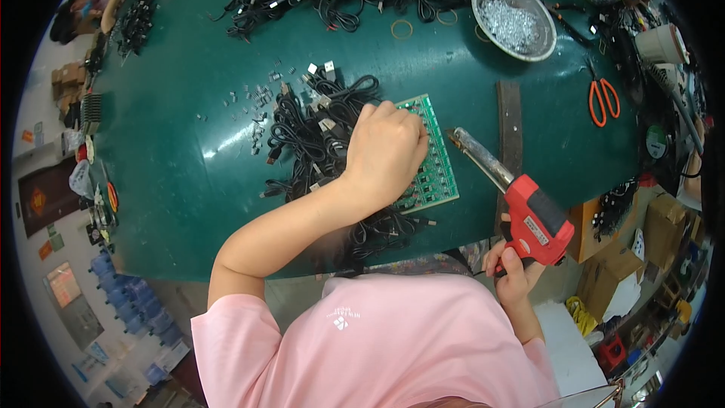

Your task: Soldering components and wire leads onto a green circuit board using a soldering iron.

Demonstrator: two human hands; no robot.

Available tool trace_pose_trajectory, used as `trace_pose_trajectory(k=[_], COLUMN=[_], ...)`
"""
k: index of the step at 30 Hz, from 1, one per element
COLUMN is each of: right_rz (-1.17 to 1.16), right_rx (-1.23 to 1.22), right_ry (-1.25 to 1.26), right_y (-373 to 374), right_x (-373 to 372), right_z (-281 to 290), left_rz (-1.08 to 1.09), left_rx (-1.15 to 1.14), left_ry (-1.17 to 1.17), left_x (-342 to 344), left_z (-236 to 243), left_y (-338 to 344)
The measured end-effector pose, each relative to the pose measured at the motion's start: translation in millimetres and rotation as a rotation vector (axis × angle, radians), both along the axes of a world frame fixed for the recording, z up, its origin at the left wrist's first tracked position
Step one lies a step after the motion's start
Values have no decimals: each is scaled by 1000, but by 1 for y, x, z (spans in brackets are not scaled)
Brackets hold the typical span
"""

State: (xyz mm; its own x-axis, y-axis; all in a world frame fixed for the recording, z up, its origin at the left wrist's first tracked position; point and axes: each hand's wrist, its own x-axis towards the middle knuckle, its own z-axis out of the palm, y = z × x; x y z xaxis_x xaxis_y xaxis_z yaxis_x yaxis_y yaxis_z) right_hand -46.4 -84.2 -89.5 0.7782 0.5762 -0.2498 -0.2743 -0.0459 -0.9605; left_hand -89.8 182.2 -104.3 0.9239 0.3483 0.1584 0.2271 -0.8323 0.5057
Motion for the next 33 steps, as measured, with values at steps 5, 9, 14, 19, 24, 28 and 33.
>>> trace_pose_trajectory(k=[5,9,14,19,24,28,33], right_rz=[15,-10,-23,-84,-119,-103,-105], right_rx=[21,45,78,51,72,71,52], right_ry=[12,-28,-61,-95,-124,-136,-139], right_y=[-2,0,0,-3,0,3,2], right_x=[2,6,3,4,4,5,4], right_z=[0,-4,-2,-5,-5,-3,-1], left_rz=[-100,-269,169,27,6,212,227], left_rx=[160,48,662,744,74,-240,-55], left_ry=[87,204,129,226,-63,-231,-200], left_x=[-2,0,35,34,29,29,29], left_z=[7,27,32,7,7,19,34], left_y=[-1,20,103,153,174,175,171])
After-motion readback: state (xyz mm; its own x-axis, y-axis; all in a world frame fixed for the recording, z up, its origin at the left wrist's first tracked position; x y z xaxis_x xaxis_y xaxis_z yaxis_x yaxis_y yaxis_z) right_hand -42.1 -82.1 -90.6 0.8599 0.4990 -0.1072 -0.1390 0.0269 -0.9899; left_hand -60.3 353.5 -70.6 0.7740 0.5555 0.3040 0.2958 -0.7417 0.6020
